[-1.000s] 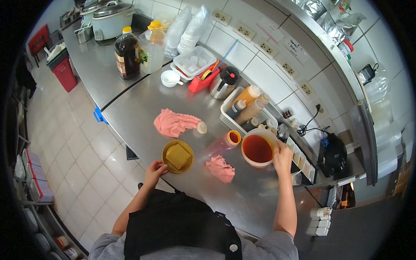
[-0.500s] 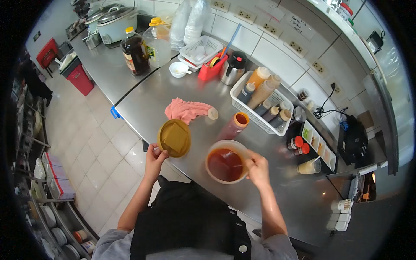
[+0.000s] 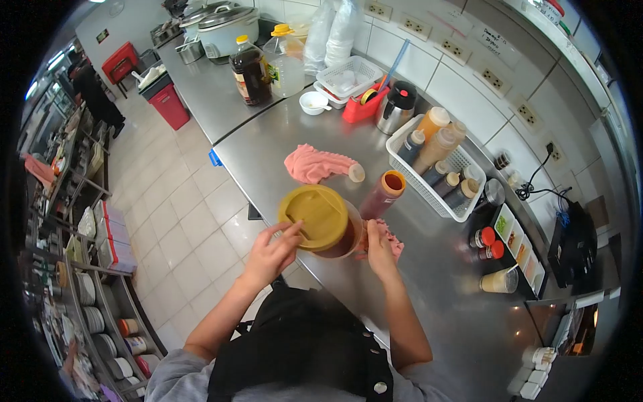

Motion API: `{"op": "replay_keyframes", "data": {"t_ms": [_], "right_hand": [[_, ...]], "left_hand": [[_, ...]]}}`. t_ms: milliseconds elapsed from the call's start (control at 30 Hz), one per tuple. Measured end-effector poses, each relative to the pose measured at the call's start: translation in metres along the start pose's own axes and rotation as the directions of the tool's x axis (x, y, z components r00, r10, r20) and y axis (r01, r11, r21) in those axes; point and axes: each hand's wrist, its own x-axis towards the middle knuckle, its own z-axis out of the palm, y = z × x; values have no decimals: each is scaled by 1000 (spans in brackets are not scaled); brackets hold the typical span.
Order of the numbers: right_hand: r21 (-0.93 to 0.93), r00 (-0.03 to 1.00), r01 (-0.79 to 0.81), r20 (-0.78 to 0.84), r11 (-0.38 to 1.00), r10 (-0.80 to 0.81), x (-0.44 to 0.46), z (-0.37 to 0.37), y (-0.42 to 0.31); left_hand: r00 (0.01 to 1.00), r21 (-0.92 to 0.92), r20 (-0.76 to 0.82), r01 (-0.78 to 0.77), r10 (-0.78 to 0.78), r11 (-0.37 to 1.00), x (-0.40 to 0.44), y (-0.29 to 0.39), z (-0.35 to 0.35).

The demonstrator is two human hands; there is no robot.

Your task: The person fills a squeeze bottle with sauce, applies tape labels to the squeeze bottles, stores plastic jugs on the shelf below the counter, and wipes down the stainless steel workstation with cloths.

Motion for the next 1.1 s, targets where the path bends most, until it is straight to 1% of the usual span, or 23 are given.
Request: {"op": "replay_keyframes", "data": {"t_ms": [33, 67, 133, 167, 200, 233, 267, 300, 333, 367, 400, 433, 467, 500, 567, 667, 700, 800, 900, 933, 967, 1033, 1100], "right_hand": [[-10, 1000, 1, 24, 1000, -1, 2, -4, 3], [-20, 999, 2, 48, 1000, -1, 4, -7, 4], [75, 998, 58, 20, 995, -60, 2, -3, 5], [107, 997, 77, 13, 991, -79, 1, 1, 3], [-56, 988, 149, -29, 987, -151, 1, 3, 2], [-219, 972, 211, -59, 953, -229, 1, 5, 0], [-217, 972, 215, -51, 952, -230, 2, 8, -3], [-205, 977, 180, -80, 962, -200, 2, 12, -7], [-193, 980, 147, -106, 970, -169, 2, 15, -11], [-192, 981, 153, -91, 969, -173, 2, 16, -12], [-185, 989, 106, -86, 977, -124, 4, 16, -14], [-179, 994, 61, -76, 982, -75, 7, 17, -16], [-178, 996, 73, -46, 981, -83, 10, 21, -15], [-165, 992, 91, -68, 982, -104, 12, 22, -11], [-143, 983, 143, -95, 979, -157, 22, 20, 1], [-147, 977, 196, -57, 969, -207, 23, 17, 2], [-148, 991, 112, -53, 983, -121, 21, 17, -2], [-223, 992, 72, -83, 972, -93, 15, 25, -8], [-297, 979, 142, -96, 944, -178, 4, 41, -16], [-300, 982, 152, -65, 942, -179, 8, 42, -8], [-294, 972, 217, -17, 931, -232, 14, 41, 4], [-249, 950, 311, 64, 917, -304, 12, 54, 9], [-230, 954, 299, 110, 926, -280, 1, 73, 3]], "left_hand": [[998, -12, 48, -34, 35, 999, 2, 5, 2], [999, -4, 47, -27, 27, 1000, 3, 10, 6], [989, -119, 135, -38, 54, 992, 6, 19, 12], [986, -92, 165, 1, 14, 996, 7, 24, 11], [986, -83, 165, 6, 8, 996, 8, 27, 6], [985, -104, 165, 74, -57, 992, 12, 31, 1], [979, -125, 165, 144, -122, 982, 14, 32, -2], [978, -118, 163, 150, -130, 982, 16, 30, 2], [961, -131, 5, 273, -275, 953, 17, 25, 12], [899, -160, -153, 388, -411, 908, 18, 18, 22], [892, -146, -165, 400, -420, 905, 20, 10, 31], [769, -322, -5, 603, -639, 729, 22, -1, 40], [598, -448, 186, 758, -780, 474, 26, -9, 42], [587, -443, 166, 762, -793, 472, 31, -18, 44], [551, -389, 438, 828, -710, 403, 43, -30, 46], [584, -446, 445, 802, -679, 397, 44, -40, 56], [585, -474, 491, 801, -645, 366, 43, -44, 56], [601, -529, 460, 777, -653, 342, 27, -50, 74], [582, -534, 459, 785, -671, 316, 21, -48, 60], [572, -517, 477, 796, -667, 313, 16, -47, 52], [558, -517, 464, 801, -688, 302, 8, -47, 44], [563, -523, 507, 803, -653, 286, -5, -48, 26], [535, -482, 486, 824, -691, 299, -20, -51, 6]]}}
